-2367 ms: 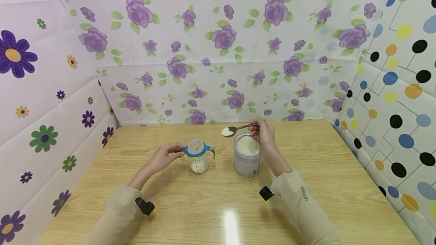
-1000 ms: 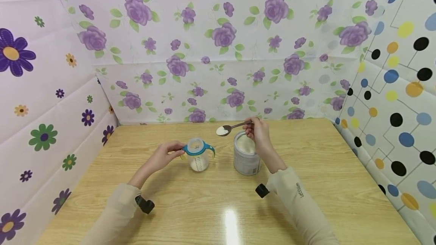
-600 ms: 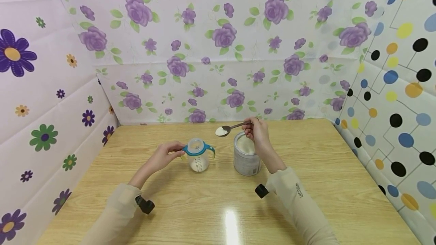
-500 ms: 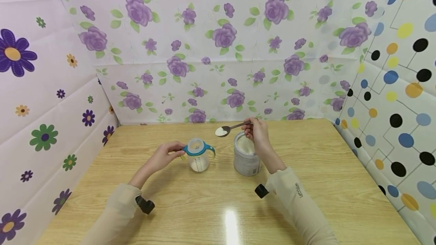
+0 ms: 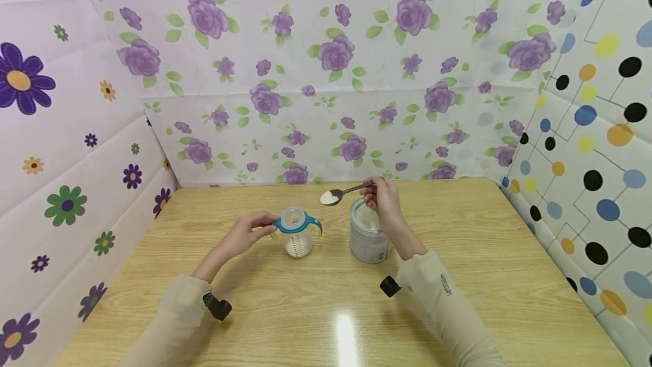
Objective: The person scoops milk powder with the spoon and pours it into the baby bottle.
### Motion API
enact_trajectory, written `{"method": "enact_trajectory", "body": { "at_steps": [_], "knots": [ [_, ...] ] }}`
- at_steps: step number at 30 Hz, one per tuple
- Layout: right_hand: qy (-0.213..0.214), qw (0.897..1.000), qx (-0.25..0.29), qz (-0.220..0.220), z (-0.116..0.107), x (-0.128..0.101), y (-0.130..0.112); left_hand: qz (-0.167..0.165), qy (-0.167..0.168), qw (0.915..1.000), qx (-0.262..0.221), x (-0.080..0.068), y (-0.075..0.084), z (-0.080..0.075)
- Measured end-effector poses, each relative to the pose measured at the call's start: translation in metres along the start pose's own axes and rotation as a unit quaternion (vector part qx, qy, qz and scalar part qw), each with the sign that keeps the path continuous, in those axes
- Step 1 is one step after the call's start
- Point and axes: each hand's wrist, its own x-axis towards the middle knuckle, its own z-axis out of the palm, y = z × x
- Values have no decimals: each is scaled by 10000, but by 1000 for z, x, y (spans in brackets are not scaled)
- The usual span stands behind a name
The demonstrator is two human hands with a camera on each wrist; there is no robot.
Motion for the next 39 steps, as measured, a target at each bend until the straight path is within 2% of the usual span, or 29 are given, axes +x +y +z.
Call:
{"method": "enact_trajectory", "body": {
  "at_steps": [12,22,39],
  "knots": [
    [-116,9999,-49,98,6,-1,3,49,35,10000,62,-1,2,0],
    [-334,9992,-196,117,8,0,8,-41,41,10000,-11,0,2,0],
    [-574,9975,-342,238,13,-2,9,-9,51,9999,-117,0,0,1]
  ]
}}
